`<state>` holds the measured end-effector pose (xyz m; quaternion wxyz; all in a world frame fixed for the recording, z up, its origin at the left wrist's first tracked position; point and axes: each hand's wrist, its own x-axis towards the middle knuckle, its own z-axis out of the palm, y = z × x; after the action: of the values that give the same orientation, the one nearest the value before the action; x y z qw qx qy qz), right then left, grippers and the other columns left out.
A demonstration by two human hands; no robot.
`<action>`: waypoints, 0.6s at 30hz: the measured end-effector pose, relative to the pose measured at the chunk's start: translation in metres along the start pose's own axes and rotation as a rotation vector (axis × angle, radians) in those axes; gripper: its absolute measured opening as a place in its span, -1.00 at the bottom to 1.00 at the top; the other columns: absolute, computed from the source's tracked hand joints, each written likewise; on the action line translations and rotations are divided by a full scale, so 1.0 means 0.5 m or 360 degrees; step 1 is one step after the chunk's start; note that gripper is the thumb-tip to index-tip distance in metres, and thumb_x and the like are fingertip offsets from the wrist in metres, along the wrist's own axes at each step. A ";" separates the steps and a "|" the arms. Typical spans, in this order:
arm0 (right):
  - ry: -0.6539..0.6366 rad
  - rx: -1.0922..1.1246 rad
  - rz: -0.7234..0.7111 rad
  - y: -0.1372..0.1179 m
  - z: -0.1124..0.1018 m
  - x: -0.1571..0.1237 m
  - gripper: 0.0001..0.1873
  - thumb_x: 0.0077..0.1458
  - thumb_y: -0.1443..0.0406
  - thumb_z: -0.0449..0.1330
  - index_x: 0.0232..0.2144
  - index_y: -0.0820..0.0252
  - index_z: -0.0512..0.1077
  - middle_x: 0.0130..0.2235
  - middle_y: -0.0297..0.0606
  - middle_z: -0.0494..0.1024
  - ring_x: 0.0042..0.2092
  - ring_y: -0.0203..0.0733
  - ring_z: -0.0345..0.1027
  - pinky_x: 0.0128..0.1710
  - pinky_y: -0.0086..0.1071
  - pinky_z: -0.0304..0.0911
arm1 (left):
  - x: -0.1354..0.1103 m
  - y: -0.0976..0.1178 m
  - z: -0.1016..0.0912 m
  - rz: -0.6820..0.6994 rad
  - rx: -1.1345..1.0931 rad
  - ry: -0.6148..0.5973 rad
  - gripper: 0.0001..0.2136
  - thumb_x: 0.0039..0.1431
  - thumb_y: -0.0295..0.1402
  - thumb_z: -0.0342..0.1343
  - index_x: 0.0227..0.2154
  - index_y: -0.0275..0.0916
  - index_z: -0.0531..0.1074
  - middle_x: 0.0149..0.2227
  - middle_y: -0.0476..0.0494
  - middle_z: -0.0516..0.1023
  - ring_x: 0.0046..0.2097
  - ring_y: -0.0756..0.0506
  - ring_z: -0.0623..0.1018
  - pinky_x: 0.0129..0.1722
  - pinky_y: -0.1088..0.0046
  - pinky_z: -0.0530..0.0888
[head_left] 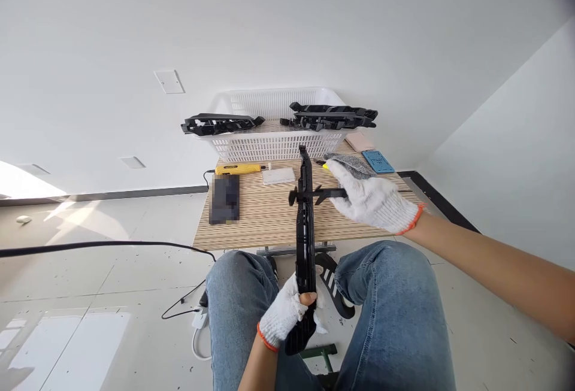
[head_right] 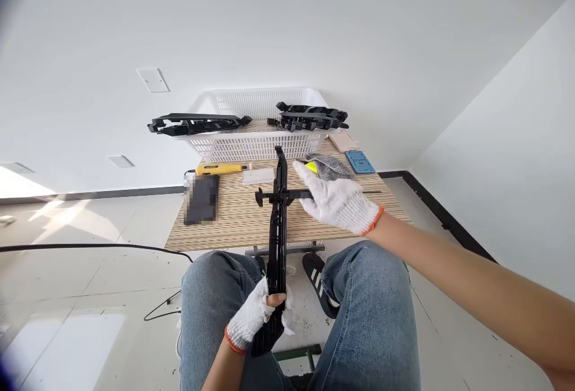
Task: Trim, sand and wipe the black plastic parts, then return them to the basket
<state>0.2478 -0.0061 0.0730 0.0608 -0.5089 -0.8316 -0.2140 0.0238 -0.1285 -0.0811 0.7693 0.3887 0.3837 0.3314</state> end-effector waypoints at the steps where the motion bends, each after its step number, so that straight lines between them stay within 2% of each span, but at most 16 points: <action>1: -0.0021 -0.0023 -0.0045 -0.003 0.007 -0.006 -0.31 0.32 0.09 -0.08 0.31 0.44 0.29 -0.25 0.08 0.67 -0.48 -0.09 0.44 -0.56 -0.34 0.03 | 0.000 -0.002 -0.001 0.0009 -0.0005 0.0007 -0.49 -0.02 -0.07 0.38 -0.09 -0.27 0.43 -0.41 0.02 0.41 -0.39 0.02 0.40 -0.32 0.46 0.37; 4: -0.0091 -0.0070 -0.0052 -0.007 0.029 -0.017 -0.32 0.31 0.13 -0.05 0.35 0.40 0.23 -0.49 -0.11 0.60 -0.52 -0.10 0.42 -0.58 -0.35 -0.07 | -0.001 -0.005 -0.005 0.0044 0.0021 0.0013 -0.50 0.02 -0.09 0.37 -0.06 -0.26 0.44 -0.35 -0.01 0.43 -0.37 0.02 0.40 -0.29 0.46 0.38; 7: -0.0087 -0.0041 -0.0050 -0.002 0.039 -0.024 -0.34 0.30 0.20 -0.05 0.36 0.39 0.22 -0.52 -0.16 0.56 -0.55 -0.13 0.36 -0.59 -0.36 -0.14 | -0.003 -0.005 -0.006 0.0025 0.0004 -0.0003 -0.50 0.06 -0.11 0.36 0.00 -0.25 0.43 -0.27 -0.07 0.48 -0.37 0.01 0.44 -0.30 0.44 0.40; 9: -0.0075 -0.0019 -0.0076 0.001 0.038 -0.029 -0.38 0.30 0.23 -0.06 0.32 0.41 0.28 -0.54 -0.16 0.53 -0.56 -0.15 0.32 -0.58 -0.35 -0.18 | -0.004 -0.004 -0.005 0.0021 -0.0021 -0.0003 -0.51 0.05 -0.14 0.37 -0.01 -0.25 0.43 -0.28 -0.07 0.49 -0.38 0.01 0.45 -0.31 0.44 0.40; 11: -0.0105 -0.0004 -0.0077 0.002 0.033 -0.029 -0.44 0.34 0.19 -0.08 0.19 0.42 0.43 -0.56 -0.16 0.50 -0.56 -0.17 0.30 -0.57 -0.34 -0.23 | -0.003 -0.005 -0.003 0.0021 -0.0052 0.0004 -0.54 0.03 -0.16 0.38 -0.07 -0.27 0.44 -0.36 -0.03 0.48 -0.39 0.01 0.46 -0.32 0.45 0.41; 13: -0.0203 0.0021 -0.0075 0.001 0.026 -0.025 -0.46 0.37 0.15 -0.13 -0.04 0.36 0.55 -0.56 -0.14 0.48 -0.55 -0.17 0.29 -0.56 -0.34 -0.26 | -0.001 -0.006 0.000 -0.0003 -0.0124 -0.0008 -0.57 0.02 -0.15 0.38 -0.13 -0.27 0.42 -0.42 0.01 0.45 -0.43 0.01 0.47 -0.37 0.46 0.42; 15: -0.0327 0.0069 -0.0037 -0.001 0.018 -0.018 -0.47 0.36 0.13 -0.15 -0.22 0.30 0.56 -0.52 -0.12 0.49 -0.55 -0.18 0.30 -0.55 -0.35 -0.27 | 0.002 -0.008 0.004 -0.0052 -0.0234 -0.0038 -0.59 0.01 -0.13 0.37 -0.19 -0.26 0.39 -0.45 0.02 0.45 -0.49 0.02 0.46 -0.45 0.48 0.42; 16: -0.0381 0.0120 0.0020 -0.002 0.012 -0.017 -0.49 0.34 0.12 -0.14 -0.26 0.27 0.54 -0.51 -0.12 0.50 -0.54 -0.17 0.31 -0.55 -0.36 -0.25 | 0.003 -0.009 0.005 -0.0086 -0.0284 -0.0055 -0.59 0.00 -0.13 0.37 -0.21 -0.25 0.38 -0.45 0.02 0.45 -0.51 0.02 0.46 -0.49 0.48 0.41; 18: -0.0437 0.0338 0.0275 -0.005 -0.006 -0.028 -0.51 0.31 0.07 -0.11 -0.29 0.20 0.53 -0.51 -0.13 0.51 -0.54 -0.13 0.34 -0.56 -0.36 -0.15 | 0.001 -0.012 0.005 -0.0133 -0.0344 -0.0035 -0.58 -0.03 -0.12 0.39 -0.24 -0.25 0.38 -0.45 0.01 0.46 -0.53 0.02 0.45 -0.51 0.49 0.40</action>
<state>0.2520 -0.0199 0.0705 0.0182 -0.5935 -0.8032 -0.0475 0.0277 -0.1319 -0.0855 0.8241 0.2907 0.3532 0.3341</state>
